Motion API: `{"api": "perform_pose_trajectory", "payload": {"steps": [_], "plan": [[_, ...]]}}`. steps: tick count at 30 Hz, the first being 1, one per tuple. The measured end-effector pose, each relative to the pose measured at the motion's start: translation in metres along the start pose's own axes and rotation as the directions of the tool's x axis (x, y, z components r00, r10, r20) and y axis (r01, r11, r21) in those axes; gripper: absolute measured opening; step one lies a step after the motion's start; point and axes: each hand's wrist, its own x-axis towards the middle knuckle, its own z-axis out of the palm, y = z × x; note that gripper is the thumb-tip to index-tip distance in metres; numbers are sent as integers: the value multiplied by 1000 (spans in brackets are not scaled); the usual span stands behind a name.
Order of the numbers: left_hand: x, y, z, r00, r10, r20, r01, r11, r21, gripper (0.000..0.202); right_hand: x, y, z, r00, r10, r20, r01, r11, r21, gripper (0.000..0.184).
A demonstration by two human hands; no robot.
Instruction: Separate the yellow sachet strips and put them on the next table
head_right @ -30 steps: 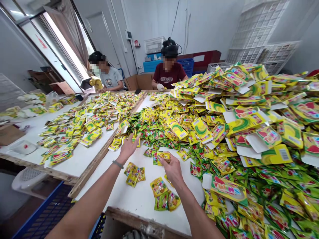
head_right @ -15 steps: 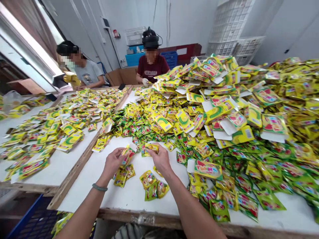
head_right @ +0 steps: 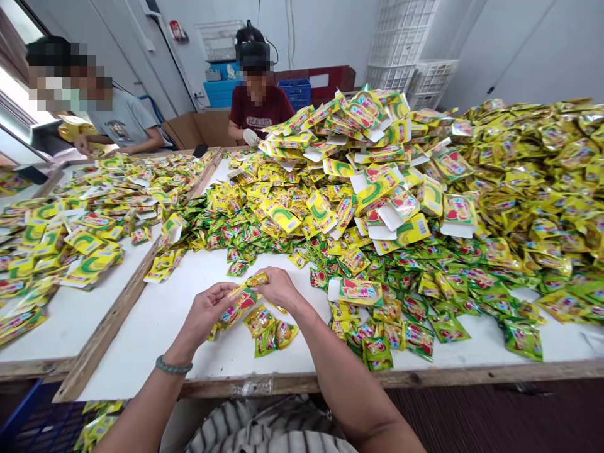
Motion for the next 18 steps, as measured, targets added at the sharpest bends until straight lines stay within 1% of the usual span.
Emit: {"api": "perform_pose_trajectory", "payload": {"steps": [4, 7, 8, 10, 12, 16, 18], "plan": [[0, 1, 5, 996, -67, -52, 59, 988, -140, 45, -2, -7, 0, 998, -40, -53, 39, 999, -30, 13], [1, 0, 5, 996, -53, -74, 37, 979, -202, 45, -2, -9, -1, 981, -146, -126, 141, 989, -46, 14], [2, -1, 4, 996, -43, -72, 27, 977, -210, 44, -2, -9, 1, 974, -181, -136, 174, 983, -62, 13], [2, -2, 4, 998, -35, -61, 21, 976, -218, 43, -1, -9, 4, 968, -221, -118, 211, 973, -88, 12], [3, -2, 4, 998, -41, -57, 27, 974, -225, 42, -1, -8, 9, 967, -224, -121, 217, 974, -69, 10], [4, 0, 6, 995, -40, -87, 18, 970, -241, 43, -3, -9, 15, 956, -176, -235, 185, 983, 16, 12], [5, 1, 7, 994, -29, -106, 2, 969, -246, 43, -5, -10, 15, 962, -157, -223, 156, 988, -22, 9]]}}
